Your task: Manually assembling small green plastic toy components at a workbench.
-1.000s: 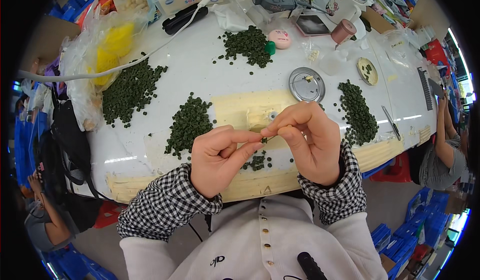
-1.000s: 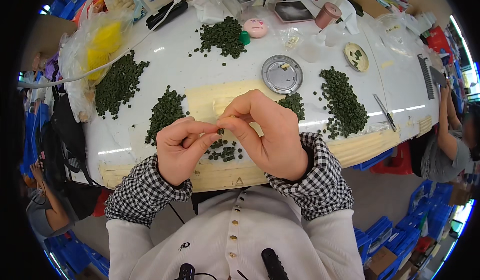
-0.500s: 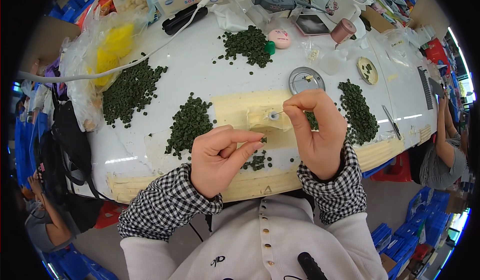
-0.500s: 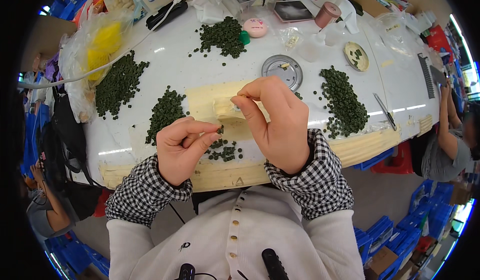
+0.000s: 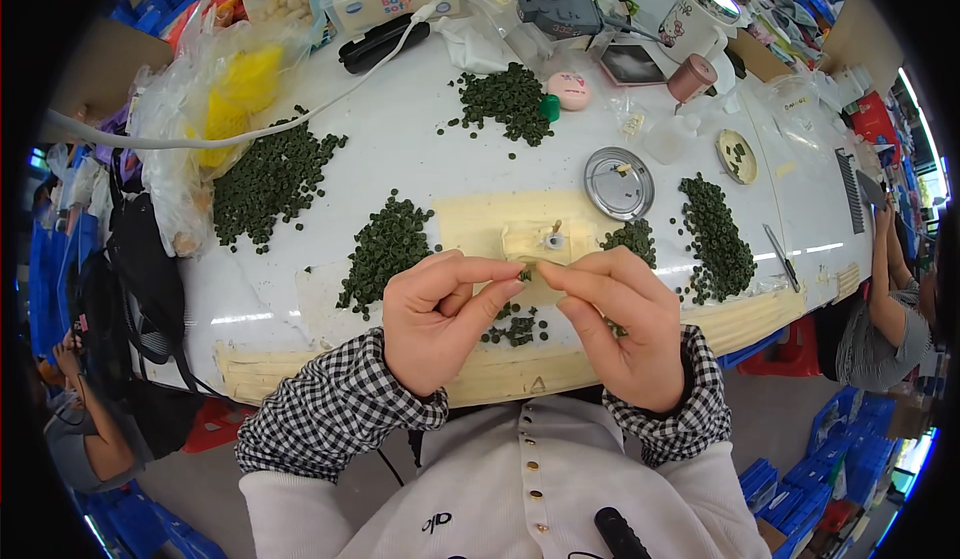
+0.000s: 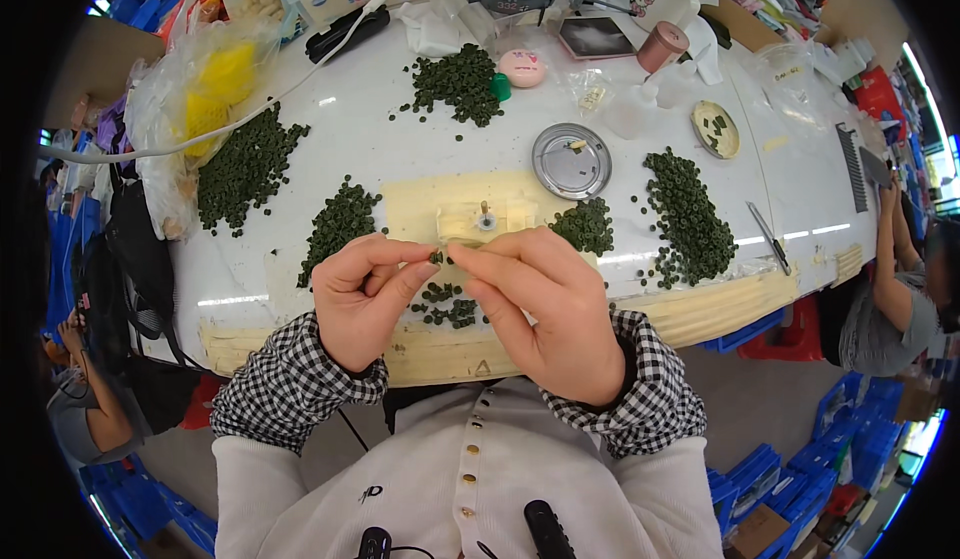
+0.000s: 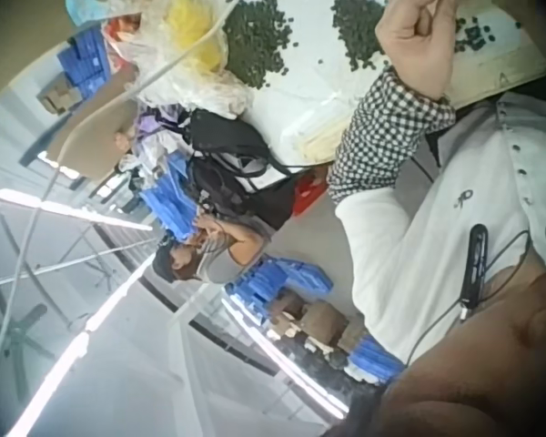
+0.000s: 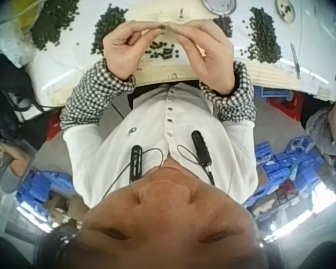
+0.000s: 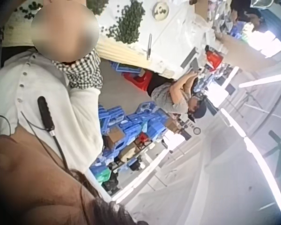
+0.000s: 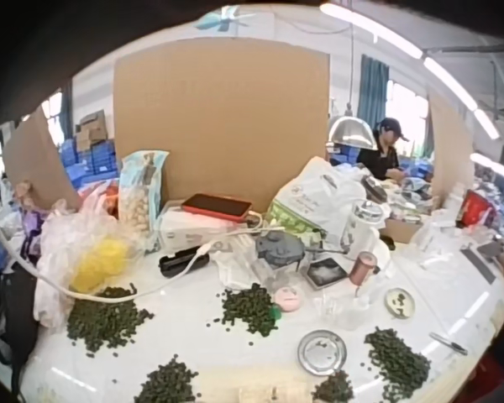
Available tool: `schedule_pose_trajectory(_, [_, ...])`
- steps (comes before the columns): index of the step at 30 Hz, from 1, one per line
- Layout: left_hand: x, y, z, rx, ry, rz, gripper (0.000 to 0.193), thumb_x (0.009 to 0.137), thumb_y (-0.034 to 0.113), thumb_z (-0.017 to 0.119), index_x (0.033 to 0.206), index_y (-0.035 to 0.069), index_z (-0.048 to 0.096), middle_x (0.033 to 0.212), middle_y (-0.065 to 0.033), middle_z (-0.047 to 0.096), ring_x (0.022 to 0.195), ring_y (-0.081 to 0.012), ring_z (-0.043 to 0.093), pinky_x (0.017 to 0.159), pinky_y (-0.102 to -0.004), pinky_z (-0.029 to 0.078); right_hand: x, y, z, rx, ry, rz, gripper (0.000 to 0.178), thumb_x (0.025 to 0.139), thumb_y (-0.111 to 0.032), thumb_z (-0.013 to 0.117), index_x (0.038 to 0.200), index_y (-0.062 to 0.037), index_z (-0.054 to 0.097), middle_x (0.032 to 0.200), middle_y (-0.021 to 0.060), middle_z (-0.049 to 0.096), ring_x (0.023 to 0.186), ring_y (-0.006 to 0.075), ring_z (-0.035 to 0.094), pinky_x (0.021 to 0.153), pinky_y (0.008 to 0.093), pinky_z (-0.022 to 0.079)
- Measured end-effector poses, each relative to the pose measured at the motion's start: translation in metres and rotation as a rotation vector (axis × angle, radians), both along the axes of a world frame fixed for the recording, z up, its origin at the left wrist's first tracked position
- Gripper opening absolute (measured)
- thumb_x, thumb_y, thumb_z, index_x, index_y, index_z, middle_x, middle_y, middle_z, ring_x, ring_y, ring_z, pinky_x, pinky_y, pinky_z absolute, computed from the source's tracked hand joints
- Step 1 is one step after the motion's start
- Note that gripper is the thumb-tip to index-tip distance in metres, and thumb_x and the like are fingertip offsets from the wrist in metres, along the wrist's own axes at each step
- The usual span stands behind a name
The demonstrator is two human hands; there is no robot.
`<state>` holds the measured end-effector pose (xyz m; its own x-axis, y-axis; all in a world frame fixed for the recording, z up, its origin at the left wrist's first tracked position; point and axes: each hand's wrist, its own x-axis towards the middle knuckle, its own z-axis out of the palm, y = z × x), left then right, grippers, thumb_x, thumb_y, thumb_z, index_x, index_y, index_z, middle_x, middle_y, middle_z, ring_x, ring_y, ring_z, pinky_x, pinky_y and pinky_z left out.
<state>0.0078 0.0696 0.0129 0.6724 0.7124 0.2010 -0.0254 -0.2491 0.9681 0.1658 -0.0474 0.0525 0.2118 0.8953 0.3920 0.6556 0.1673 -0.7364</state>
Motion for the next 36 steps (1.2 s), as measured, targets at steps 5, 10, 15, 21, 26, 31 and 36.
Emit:
schedule_pose_trajectory(5, [0.0,0.0,-0.001,0.022,0.01,0.0,0.02,0.079,0.0,0.071,0.097,0.006,0.072,0.055,0.0053,0.031,0.051,-0.005,0.03,0.049,-0.0219,0.027,-0.004,-0.003,-0.014,0.018,0.061,0.065,0.035,0.082,0.005,0.063,0.116,0.0017,0.063,0.091,0.0119,0.061,0.072,0.0201,0.057,0.062,0.027,0.047])
schedule_pose_trajectory(10, [-0.002,0.001,-0.004,0.117,0.002,-0.019,0.022,0.079,-0.001,0.07,0.099,0.006,0.072,0.056,0.0028,0.037,0.051,-0.0061,0.033,0.048,-0.0227,0.028,-0.003,-0.004,-0.016,-0.014,0.103,0.09,0.035,0.083,0.005,0.062,0.118,0.0021,0.062,0.092,0.0123,0.061,0.069,0.0181,0.057,0.06,0.0255,0.047])
schedule_pose_trajectory(15, [-0.003,0.0,-0.003,0.171,0.006,-0.025,0.023,0.08,-0.002,0.068,0.101,0.008,0.072,0.055,0.0014,0.041,0.051,-0.0072,0.036,0.047,-0.0238,0.029,-0.004,-0.006,-0.023,-0.036,0.153,0.097,0.033,0.083,0.005,0.061,0.117,0.0022,0.062,0.091,0.0124,0.061,0.068,0.0172,0.057,0.061,0.0251,0.047])
schedule_pose_trajectory(21, [-0.002,0.001,-0.002,0.147,0.017,-0.03,0.021,0.08,0.0,0.069,0.1,0.007,0.072,0.055,0.0022,0.038,0.05,-0.0069,0.034,0.047,-0.0237,0.028,-0.003,-0.008,-0.023,-0.041,0.174,0.098,0.033,0.084,0.005,0.062,0.117,0.0021,0.062,0.092,0.0124,0.062,0.069,0.0168,0.057,0.062,0.0246,0.047])
schedule_pose_trajectory(26, [-0.001,0.001,0.0,0.128,0.039,-0.039,0.017,0.08,0.002,0.071,0.097,0.006,0.072,0.054,0.0028,0.035,0.049,-0.0067,0.032,0.047,-0.0237,0.027,-0.004,-0.009,-0.024,-0.045,0.22,0.076,0.033,0.083,0.005,0.062,0.116,0.0023,0.063,0.093,0.0125,0.062,0.07,0.0178,0.059,0.063,0.025,0.048])
schedule_pose_trajectory(31, [-0.001,0.014,0.01,0.157,0.25,-0.245,0.016,0.078,0.006,0.071,0.094,0.005,0.072,0.059,-0.0046,0.051,0.047,-0.0125,0.041,0.047,-0.0262,0.035,0.013,-0.014,-0.016,-0.04,0.081,-0.082,0.018,0.08,0.003,0.066,0.098,0.0024,0.067,0.087,0.0111,0.064,0.071,0.0196,0.059,0.063,0.0266,0.048])
schedule_pose_trajectory(36, [-0.006,0.021,0.01,0.212,0.492,-0.324,0.013,0.079,0.008,0.068,0.091,0.003,0.07,0.075,-0.0126,0.065,0.057,-0.022,0.058,0.054,-0.0299,0.047,0.027,-0.032,-0.017,-0.202,-0.204,-0.06,0.013,0.07,-0.003,0.073,0.081,-0.0043,0.066,0.077,0.0063,0.06,0.073,0.025,0.053,0.064,0.0329,0.044])
